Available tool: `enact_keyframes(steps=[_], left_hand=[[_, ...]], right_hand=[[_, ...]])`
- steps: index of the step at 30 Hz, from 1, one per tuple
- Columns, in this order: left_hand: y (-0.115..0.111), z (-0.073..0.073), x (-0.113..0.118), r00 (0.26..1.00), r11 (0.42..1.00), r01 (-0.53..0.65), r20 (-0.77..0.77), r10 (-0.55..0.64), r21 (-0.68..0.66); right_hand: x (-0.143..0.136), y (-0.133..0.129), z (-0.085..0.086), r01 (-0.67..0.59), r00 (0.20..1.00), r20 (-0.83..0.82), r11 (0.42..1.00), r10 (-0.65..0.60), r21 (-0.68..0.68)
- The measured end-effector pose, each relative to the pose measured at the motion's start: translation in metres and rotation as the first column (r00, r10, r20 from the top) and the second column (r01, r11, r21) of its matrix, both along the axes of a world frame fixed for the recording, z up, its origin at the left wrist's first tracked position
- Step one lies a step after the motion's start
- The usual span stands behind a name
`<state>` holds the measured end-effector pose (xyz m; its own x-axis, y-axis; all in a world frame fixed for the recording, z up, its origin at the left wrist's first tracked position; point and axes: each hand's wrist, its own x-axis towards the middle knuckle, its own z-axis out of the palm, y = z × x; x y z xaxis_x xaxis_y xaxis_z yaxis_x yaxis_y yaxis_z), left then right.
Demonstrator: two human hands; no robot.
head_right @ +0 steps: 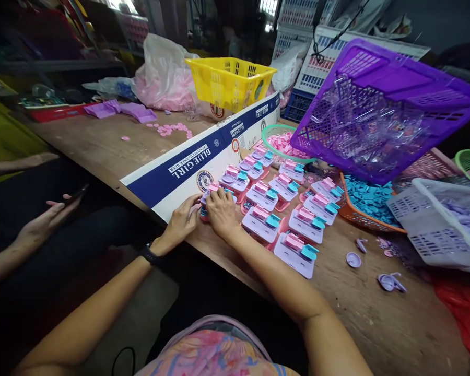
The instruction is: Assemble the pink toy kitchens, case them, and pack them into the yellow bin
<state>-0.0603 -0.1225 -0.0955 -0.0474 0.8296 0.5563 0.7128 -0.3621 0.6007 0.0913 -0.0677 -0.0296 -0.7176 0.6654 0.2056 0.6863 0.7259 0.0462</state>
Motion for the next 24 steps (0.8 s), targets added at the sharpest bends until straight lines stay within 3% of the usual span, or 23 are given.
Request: enact_keyframes(steps=[6, 11, 20, 24], left_hand=[[0.002, -0.001, -0.001, 0.997, 1.0, 0.022, -0.068, -0.02, 0.02], [0.001, -0.001, -0.003, 0.991, 0.997, 0.051, -0.128, -0.044, 0.058], [0.002, -0.007, -0.009, 0.99, 0.999, 0.033, -0.142, -0.026, 0.041], [0.002, 0.0, -0.013, 0.982, 1.0, 0.029, -0.186, -0.03, -0.012]], right_hand=[[0.004, 0.003, -0.017, -0.07, 0.996, -0.046, 0.995, 0.074, 0.068], [0.001, 0.0, -0.02, -0.063, 0.995, -0.068, 0.986, 0.074, 0.157], [-0.01, -0.005, -0.029, -0.004, 0.998, -0.062, 0.999, 0.006, 0.045], [-0.011, -0.004, -0.034, -0.015, 0.993, -0.118, 1.0, 0.016, 0.011]])
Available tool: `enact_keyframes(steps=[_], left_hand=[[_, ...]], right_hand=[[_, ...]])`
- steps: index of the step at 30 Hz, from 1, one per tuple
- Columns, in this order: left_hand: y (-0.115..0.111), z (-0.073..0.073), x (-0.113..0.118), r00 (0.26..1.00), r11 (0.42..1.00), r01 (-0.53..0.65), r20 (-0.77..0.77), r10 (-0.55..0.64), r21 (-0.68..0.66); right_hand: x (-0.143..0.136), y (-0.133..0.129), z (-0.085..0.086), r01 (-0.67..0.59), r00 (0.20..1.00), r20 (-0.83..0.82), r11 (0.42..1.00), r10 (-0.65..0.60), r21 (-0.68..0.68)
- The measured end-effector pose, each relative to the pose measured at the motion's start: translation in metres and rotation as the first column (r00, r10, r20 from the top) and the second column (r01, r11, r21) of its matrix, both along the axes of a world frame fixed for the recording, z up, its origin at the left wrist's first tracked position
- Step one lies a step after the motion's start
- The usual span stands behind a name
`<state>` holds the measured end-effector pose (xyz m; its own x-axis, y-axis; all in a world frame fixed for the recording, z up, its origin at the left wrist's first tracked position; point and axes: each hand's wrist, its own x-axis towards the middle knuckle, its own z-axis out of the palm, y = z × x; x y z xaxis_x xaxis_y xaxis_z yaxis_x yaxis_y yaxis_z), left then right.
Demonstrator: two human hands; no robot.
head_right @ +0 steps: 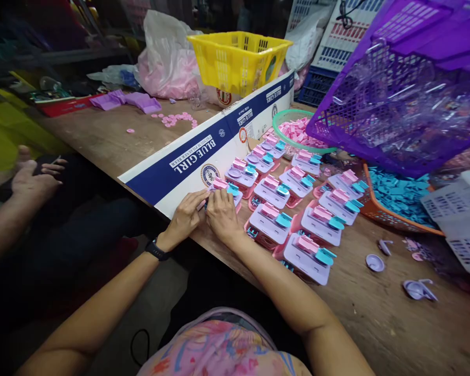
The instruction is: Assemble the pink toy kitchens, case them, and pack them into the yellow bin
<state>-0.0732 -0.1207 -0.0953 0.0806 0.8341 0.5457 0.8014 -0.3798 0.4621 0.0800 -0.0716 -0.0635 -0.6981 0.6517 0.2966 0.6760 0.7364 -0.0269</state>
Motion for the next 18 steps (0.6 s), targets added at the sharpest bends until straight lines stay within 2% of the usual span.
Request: enact_keyframes(steps=[2, 4, 6, 8, 10, 11, 13, 14, 16, 17, 18], left_hand=[[-0.003, 0.008, 0.003, 0.998, 1.0, -0.02, -0.058, 0.019, -0.016], [-0.007, 0.014, 0.01, 0.987, 0.996, -0.088, -0.134, 0.087, 0.002], [-0.011, 0.017, 0.017, 0.965, 0.985, -0.163, -0.201, 0.17, 0.052], [-0.009, 0.016, 0.022, 0.951, 0.986, -0.15, -0.264, 0.163, 0.068], [-0.002, 0.014, 0.024, 0.948, 0.992, -0.099, -0.296, 0.116, 0.072], [0.002, 0.013, 0.024, 0.95, 0.994, -0.073, -0.299, 0.092, 0.076], [0.007, 0.013, 0.024, 0.96, 0.997, -0.025, -0.276, 0.042, 0.066], [0.008, 0.014, 0.025, 0.968, 0.999, -0.004, -0.252, 0.017, 0.055], [0.008, 0.017, 0.025, 0.98, 0.999, 0.025, -0.197, -0.021, 0.019], [0.008, 0.019, 0.026, 0.983, 1.0, 0.024, -0.18, -0.021, 0.01], [0.007, 0.02, 0.026, 0.984, 1.0, 0.011, -0.18, -0.009, 0.01]], right_hand=[[0.0, -0.002, 0.006, -0.006, 1.0, 0.012, 0.999, 0.007, -0.044], [0.008, -0.008, 0.017, -0.026, 1.0, 0.007, 0.994, 0.027, -0.111], [0.028, -0.017, 0.032, -0.069, 0.996, -0.072, 0.988, 0.06, -0.14], [0.062, -0.027, 0.047, -0.117, 0.975, -0.202, 0.989, 0.096, -0.094], [0.111, -0.039, 0.06, -0.098, 0.936, -0.341, 0.995, 0.087, -0.014], [0.14, -0.045, 0.065, -0.038, 0.911, -0.411, 0.999, 0.04, 0.014], [0.206, -0.053, 0.07, 0.188, 0.831, -0.537, 0.982, -0.145, 0.026], [0.241, -0.055, 0.069, 0.333, 0.773, -0.575, 0.943, -0.267, 0.009], [0.312, -0.052, 0.06, 0.569, 0.667, -0.557, 0.821, -0.495, -0.047], [0.345, -0.049, 0.051, 0.631, 0.644, -0.502, 0.772, -0.577, -0.078], [0.375, -0.045, 0.041, 0.653, 0.653, -0.411, 0.748, -0.636, -0.121]])
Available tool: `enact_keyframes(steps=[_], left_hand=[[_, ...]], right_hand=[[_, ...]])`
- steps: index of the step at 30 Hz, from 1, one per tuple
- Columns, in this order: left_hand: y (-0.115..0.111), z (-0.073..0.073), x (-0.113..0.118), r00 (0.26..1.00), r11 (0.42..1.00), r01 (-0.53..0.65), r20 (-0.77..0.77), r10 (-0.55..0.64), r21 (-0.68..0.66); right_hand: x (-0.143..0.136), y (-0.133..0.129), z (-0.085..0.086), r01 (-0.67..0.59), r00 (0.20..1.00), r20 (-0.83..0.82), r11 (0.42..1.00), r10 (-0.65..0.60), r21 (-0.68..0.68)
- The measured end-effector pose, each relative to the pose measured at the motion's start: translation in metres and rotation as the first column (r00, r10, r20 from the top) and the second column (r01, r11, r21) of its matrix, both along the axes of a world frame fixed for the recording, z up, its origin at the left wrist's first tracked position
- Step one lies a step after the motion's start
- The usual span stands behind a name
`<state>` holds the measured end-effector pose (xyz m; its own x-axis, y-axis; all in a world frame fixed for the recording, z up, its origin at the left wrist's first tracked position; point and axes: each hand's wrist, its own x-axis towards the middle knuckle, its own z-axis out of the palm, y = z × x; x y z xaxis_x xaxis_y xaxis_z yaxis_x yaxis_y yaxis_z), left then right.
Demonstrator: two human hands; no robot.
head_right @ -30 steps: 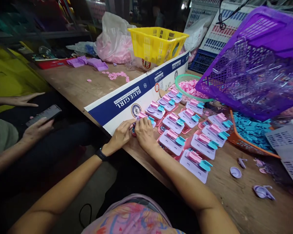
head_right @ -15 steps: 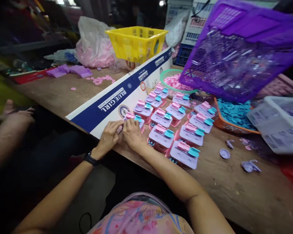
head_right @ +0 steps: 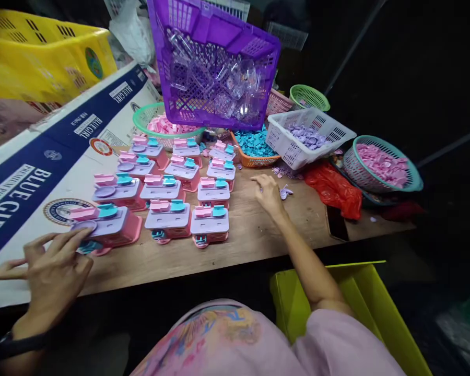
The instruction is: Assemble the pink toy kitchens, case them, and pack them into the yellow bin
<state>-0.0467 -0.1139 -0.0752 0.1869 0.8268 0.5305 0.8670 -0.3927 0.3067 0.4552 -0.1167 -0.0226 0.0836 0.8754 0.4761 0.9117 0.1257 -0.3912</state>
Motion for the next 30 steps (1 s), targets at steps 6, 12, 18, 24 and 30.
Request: enact_keyframes(steps=[6, 12, 18, 24, 30], left_hand=[[0.001, 0.005, -0.001, 0.986, 0.993, -0.121, -0.113, 0.118, -0.018], [-0.007, 0.018, 0.008, 0.982, 0.983, -0.171, -0.072, 0.175, 0.066], [-0.001, 0.043, 0.04, 0.996, 0.972, -0.088, 0.014, 0.087, 0.219], [0.035, 0.058, 0.064, 0.997, 0.977, 0.062, 0.023, -0.068, 0.206], [0.063, 0.071, 0.074, 0.99, 0.966, 0.139, -0.013, -0.139, 0.22]], right_hand=[[0.098, 0.017, -0.072, -0.239, 0.955, 0.111, 0.935, 0.275, -0.26], [0.092, 0.024, -0.081, -0.163, 0.987, -0.026, 0.985, 0.162, -0.06], [0.006, 0.047, 0.006, -0.107, 0.957, -0.26, 0.989, 0.131, 0.101], [-0.091, 0.151, 0.061, -0.327, 0.945, 0.005, 0.945, 0.327, 0.014], [-0.154, 0.238, 0.058, -0.263, 0.828, 0.424, 0.921, 0.368, -0.287]])
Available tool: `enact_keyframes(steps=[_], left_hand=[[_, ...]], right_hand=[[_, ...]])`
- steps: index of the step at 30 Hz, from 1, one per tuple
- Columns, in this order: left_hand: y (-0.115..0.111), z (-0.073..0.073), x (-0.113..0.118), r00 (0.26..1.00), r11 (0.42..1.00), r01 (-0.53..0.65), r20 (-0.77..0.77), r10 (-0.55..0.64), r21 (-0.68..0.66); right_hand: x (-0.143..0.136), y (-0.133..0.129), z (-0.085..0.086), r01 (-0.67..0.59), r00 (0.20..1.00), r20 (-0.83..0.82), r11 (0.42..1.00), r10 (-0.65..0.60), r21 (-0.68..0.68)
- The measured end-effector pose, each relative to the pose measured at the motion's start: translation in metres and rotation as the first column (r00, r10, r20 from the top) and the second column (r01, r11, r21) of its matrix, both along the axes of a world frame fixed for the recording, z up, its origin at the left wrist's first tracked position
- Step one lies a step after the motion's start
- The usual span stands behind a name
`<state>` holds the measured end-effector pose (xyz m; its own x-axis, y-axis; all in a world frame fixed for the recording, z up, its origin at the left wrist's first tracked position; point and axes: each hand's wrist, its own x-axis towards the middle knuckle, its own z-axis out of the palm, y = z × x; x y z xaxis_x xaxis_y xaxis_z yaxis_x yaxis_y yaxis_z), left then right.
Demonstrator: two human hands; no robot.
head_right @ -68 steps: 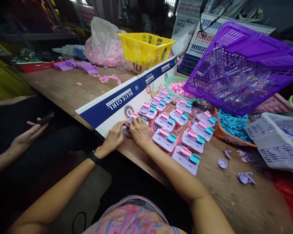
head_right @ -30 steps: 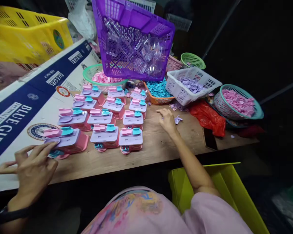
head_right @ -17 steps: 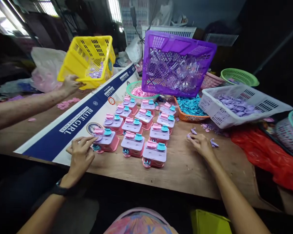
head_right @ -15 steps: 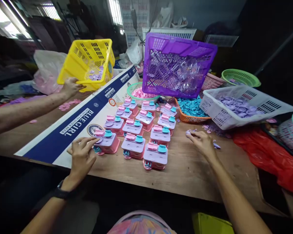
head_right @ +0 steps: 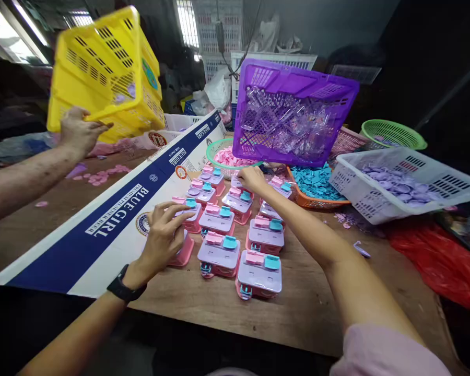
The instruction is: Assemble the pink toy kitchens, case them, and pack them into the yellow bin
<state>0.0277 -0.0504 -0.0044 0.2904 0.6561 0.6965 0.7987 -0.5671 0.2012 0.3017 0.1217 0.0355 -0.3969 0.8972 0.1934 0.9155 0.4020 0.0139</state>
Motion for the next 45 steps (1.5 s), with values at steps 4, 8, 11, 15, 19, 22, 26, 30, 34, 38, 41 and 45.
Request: enact_keyframes(steps=[4, 8, 11, 15, 19, 22, 26, 30, 34, 38, 41, 45], left_hand=[[0.015, 0.006, 0.0, 1.0, 1.0, -0.018, -0.025, 0.018, -0.004], [0.025, -0.001, 0.0, 1.0, 1.0, -0.007, 0.0, 0.007, -0.021], [0.026, -0.008, 0.002, 1.0, 0.998, -0.006, 0.02, 0.007, -0.061], [0.023, -0.011, 0.004, 0.999, 0.993, 0.011, 0.043, -0.006, -0.116], [0.021, -0.013, 0.004, 0.999, 0.994, 0.004, 0.052, 0.002, -0.112], [0.017, -0.015, 0.003, 0.998, 0.994, 0.003, 0.062, 0.004, -0.106], [0.014, -0.015, 0.002, 0.998, 0.988, -0.011, 0.055, 0.02, -0.152], [0.015, -0.01, 0.006, 0.998, 0.985, -0.031, 0.055, 0.04, -0.171], [0.016, -0.006, 0.013, 0.999, 0.989, -0.015, 0.03, 0.02, -0.145], [0.013, -0.009, 0.016, 1.0, 0.99, -0.019, -0.004, 0.019, -0.137], [0.014, -0.013, 0.013, 0.999, 0.986, -0.046, -0.016, 0.044, -0.157], [0.014, -0.01, 0.011, 0.999, 0.982, -0.033, 0.016, 0.036, -0.186]], right_hand=[[-0.007, 0.029, -0.015, -0.02, 0.985, 0.168, 0.996, 0.035, -0.092], [-0.004, 0.046, -0.027, -0.088, 0.976, 0.186, 0.988, 0.111, -0.129], [-0.004, 0.053, -0.034, -0.18, 0.958, 0.2, 0.975, 0.204, -0.13], [0.002, 0.062, -0.049, -0.278, 0.942, 0.174, 0.958, 0.287, -0.074], [0.015, 0.073, -0.063, -0.398, 0.915, 0.091, 0.916, 0.393, 0.049], [0.026, 0.077, -0.071, -0.423, 0.905, 0.094, 0.902, 0.415, 0.086], [0.036, 0.082, -0.08, -0.441, 0.896, 0.103, 0.894, 0.432, 0.086], [0.036, 0.082, -0.083, -0.459, 0.886, 0.116, 0.884, 0.449, 0.085], [0.037, 0.079, -0.08, -0.482, 0.874, 0.112, 0.873, 0.473, 0.071], [0.044, 0.087, -0.087, -0.559, 0.829, 0.043, 0.826, 0.557, 0.075], [0.049, 0.1, -0.096, -0.6, 0.799, -0.027, 0.799, 0.601, 0.05], [0.047, 0.091, -0.091, -0.548, 0.835, -0.035, 0.836, 0.549, 0.034]])
